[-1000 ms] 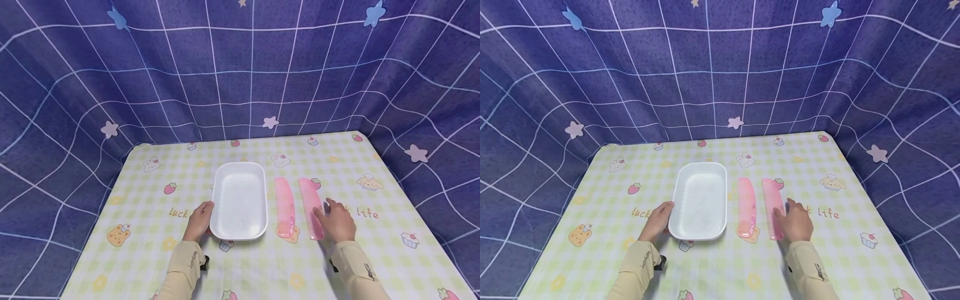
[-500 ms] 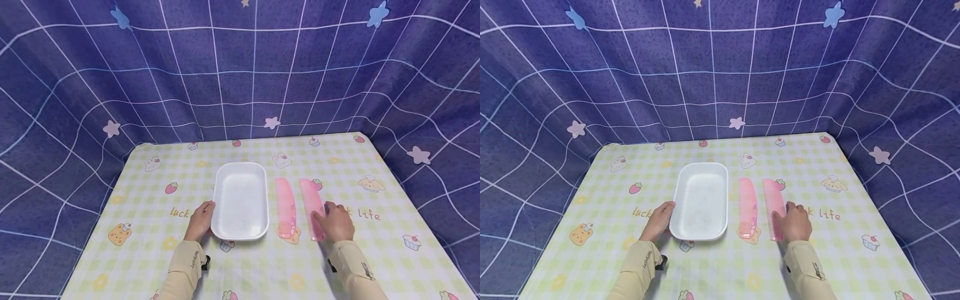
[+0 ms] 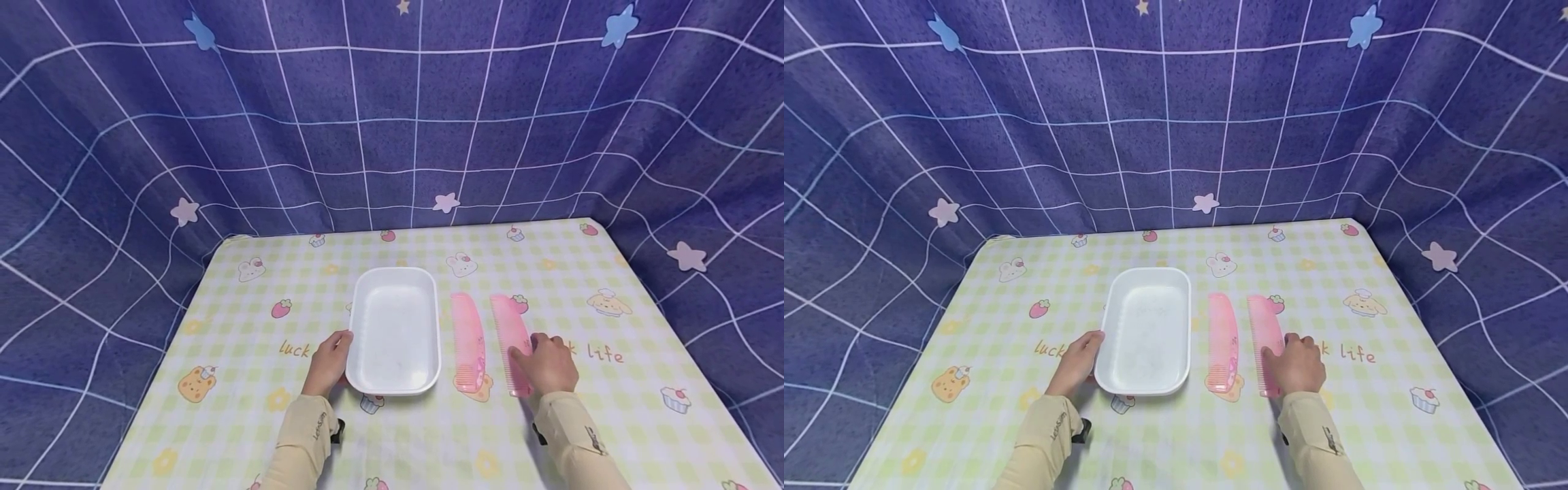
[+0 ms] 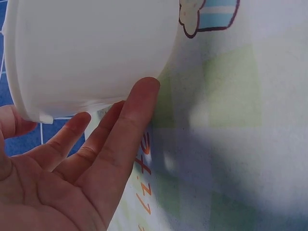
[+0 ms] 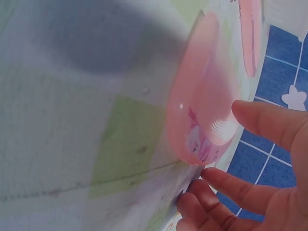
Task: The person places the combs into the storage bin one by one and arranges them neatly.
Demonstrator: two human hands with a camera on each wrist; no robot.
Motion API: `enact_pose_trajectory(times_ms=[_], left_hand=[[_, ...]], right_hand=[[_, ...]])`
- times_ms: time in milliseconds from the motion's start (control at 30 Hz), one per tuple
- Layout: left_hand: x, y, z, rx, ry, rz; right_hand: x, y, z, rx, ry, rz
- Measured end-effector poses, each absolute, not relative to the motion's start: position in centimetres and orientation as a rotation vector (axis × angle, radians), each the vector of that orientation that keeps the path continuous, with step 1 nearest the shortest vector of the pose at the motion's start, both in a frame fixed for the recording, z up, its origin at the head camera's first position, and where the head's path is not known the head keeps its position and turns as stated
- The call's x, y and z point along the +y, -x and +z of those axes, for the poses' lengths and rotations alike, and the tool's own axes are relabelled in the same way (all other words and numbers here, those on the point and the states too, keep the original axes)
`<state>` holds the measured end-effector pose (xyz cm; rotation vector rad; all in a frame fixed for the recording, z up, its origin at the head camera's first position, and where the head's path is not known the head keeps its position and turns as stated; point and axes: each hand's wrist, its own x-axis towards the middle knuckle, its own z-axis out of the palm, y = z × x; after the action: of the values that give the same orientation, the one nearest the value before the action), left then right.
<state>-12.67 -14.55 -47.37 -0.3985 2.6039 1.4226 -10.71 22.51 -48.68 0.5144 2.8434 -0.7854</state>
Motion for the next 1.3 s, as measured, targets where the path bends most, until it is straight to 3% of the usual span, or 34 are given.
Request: enact_pose_trajectory(times_ms=[1300], left_hand=[[-14.3, 12.6, -47.3, 2.609, 0.435, 1.391]], right_hand=[[21.4, 11.3, -48.7, 2.825, -0.645, -0.836]])
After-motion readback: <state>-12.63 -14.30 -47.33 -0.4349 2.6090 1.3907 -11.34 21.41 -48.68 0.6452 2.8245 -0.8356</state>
